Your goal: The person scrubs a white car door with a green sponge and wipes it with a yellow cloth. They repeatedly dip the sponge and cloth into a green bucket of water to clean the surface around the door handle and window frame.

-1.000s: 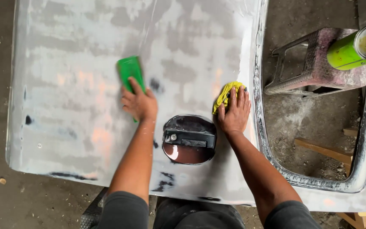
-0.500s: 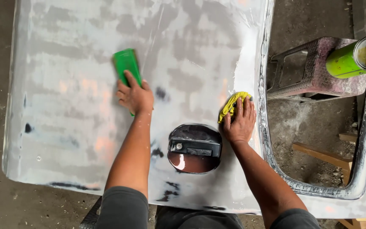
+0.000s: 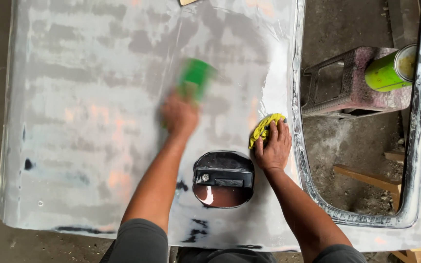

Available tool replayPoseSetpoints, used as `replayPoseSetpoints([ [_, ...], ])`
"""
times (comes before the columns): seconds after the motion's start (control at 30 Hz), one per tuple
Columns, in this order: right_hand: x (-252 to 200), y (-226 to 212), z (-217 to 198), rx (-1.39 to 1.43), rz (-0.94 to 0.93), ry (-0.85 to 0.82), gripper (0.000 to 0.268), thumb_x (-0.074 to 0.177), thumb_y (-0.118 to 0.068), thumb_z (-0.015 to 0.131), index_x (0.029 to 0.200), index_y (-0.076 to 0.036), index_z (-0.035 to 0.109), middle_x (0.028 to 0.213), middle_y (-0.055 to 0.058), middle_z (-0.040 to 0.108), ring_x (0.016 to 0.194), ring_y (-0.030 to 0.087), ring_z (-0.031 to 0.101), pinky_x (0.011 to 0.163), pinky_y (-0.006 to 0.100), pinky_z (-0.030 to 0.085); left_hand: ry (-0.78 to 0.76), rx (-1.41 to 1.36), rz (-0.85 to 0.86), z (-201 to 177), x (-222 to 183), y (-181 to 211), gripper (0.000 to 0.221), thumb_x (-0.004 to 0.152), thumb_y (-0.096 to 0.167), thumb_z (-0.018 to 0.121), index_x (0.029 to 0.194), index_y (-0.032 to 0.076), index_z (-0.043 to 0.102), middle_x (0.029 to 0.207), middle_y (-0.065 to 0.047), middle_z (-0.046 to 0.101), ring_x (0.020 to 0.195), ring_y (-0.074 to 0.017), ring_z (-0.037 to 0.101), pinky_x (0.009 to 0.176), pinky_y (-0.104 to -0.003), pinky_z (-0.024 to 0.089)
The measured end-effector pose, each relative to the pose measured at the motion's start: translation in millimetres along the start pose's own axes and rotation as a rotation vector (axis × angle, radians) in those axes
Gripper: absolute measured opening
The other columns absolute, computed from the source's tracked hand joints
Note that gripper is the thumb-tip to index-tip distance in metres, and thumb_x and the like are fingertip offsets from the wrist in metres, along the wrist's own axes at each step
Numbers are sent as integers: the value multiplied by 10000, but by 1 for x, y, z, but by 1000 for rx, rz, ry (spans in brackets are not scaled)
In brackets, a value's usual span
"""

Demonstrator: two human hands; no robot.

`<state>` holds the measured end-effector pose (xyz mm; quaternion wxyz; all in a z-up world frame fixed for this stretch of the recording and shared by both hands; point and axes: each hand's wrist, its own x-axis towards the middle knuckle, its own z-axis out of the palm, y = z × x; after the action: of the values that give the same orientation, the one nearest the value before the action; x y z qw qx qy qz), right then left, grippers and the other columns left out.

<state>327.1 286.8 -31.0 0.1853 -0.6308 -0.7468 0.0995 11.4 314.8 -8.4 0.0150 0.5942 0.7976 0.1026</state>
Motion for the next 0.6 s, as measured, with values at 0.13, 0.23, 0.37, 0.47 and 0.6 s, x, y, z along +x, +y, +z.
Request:
replayPoseSetpoints([
  [0.13,2,-2,-4,9,-5,-1,702,934,-395,610,1540,-91,428,1656,199,332,1528,411,281,1261,536,183,150,13,-547,0,11,8,726,924,452,685,1545,202,405,1512,-224,409,1207,-436,474,913,-577,423],
  [0.23,1,-3,-3,8,4,-7,711,921,-392,608,1539,-91,425,1649,191,335,1532,412,278,1259,533,182,58,14,-211,4,-12,66,818,860,448,706,1565,198,374,1497,-214,404,1177,-422,498,867,-577,417],
  [0.37,-1,2,3,13,-10,-5,694,924,-390,621,1514,-78,429,1638,205,337,1529,418,278,1265,535,183,-170,-143,493,4,-30,87,745,841,356,674,1534,224,435,1515,-212,425,1302,-407,460,1012,-605,379],
  [0.47,1,0,-1,17,2,0,689,921,-379,625,1504,-69,431,1631,211,342,1528,424,276,1262,535,186,-120,-117,392,-8,0,44,732,857,364,668,1533,201,436,1491,-216,451,1291,-397,474,1001,-599,381],
  [0.6,2,0,-3,27,3,-7,691,922,-372,627,1514,-73,432,1637,209,345,1527,420,278,1255,543,181,177,29,-556,1,26,-22,713,931,434,665,1534,172,390,1498,-236,435,1143,-436,502,890,-546,420],
])
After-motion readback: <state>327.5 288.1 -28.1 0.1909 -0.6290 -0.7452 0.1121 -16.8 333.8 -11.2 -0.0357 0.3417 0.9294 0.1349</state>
